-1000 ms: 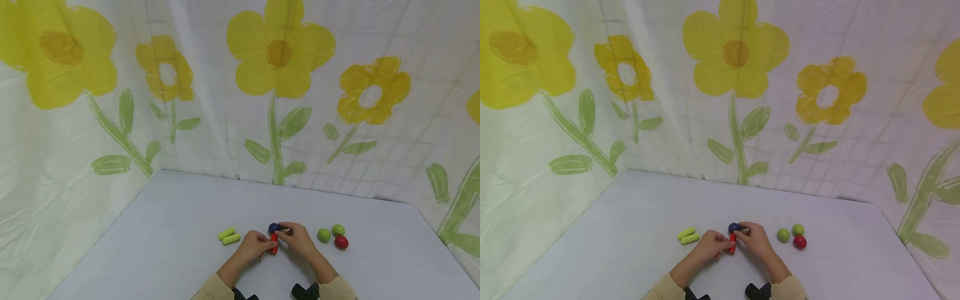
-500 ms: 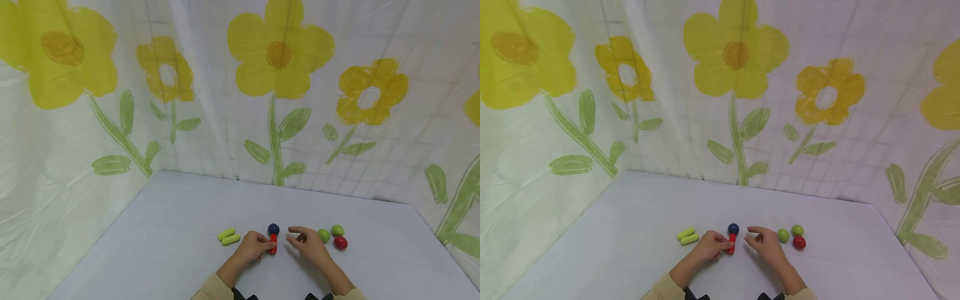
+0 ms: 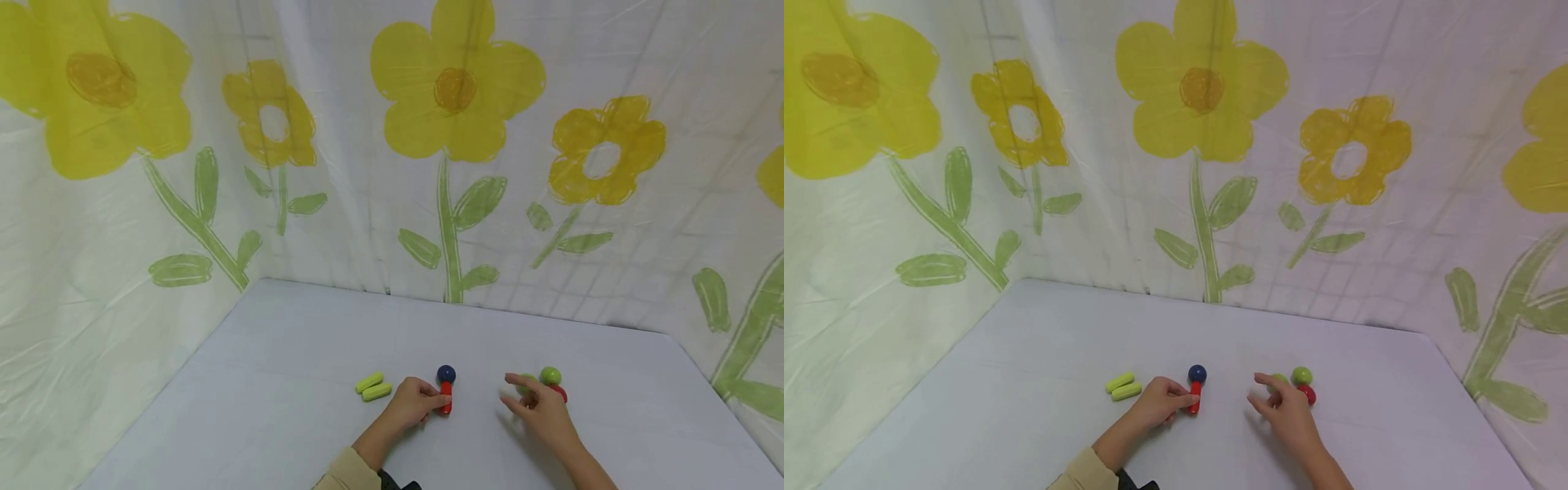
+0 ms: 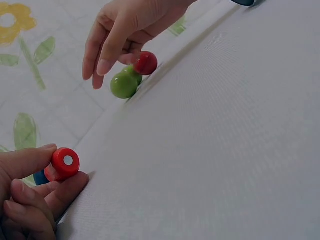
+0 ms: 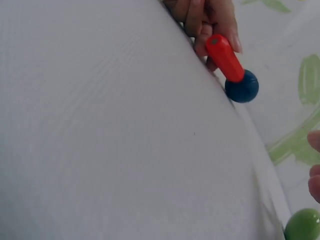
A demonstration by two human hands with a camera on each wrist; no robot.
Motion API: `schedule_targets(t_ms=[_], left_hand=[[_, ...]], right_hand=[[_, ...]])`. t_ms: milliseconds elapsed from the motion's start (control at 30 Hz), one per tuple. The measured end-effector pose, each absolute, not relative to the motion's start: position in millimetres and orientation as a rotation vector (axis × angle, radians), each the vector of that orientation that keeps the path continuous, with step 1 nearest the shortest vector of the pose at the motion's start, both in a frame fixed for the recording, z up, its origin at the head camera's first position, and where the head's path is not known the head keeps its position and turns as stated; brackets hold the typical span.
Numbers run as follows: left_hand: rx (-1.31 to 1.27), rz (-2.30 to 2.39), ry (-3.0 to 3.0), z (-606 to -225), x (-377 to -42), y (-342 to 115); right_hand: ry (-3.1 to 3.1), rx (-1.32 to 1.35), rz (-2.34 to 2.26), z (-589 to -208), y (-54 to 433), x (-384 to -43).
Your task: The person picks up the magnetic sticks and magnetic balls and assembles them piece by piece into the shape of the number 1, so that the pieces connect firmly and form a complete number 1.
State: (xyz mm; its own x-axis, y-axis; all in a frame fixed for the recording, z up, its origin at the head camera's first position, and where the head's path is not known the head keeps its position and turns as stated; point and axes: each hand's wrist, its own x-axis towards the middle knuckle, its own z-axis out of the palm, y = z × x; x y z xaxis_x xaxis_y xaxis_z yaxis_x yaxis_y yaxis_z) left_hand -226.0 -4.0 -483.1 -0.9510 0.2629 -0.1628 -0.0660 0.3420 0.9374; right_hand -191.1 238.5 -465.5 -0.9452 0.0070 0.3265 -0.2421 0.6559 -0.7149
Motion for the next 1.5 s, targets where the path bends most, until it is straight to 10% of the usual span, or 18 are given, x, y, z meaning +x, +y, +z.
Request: schedule_targets(t_ms=[1500], left_hand=[[0.184, 1.665, 2.322, -481.8, -223.5, -4.9]], right_hand=[[-2.655, -0.338, 1.134, -475.6, 304.9, -181.7]])
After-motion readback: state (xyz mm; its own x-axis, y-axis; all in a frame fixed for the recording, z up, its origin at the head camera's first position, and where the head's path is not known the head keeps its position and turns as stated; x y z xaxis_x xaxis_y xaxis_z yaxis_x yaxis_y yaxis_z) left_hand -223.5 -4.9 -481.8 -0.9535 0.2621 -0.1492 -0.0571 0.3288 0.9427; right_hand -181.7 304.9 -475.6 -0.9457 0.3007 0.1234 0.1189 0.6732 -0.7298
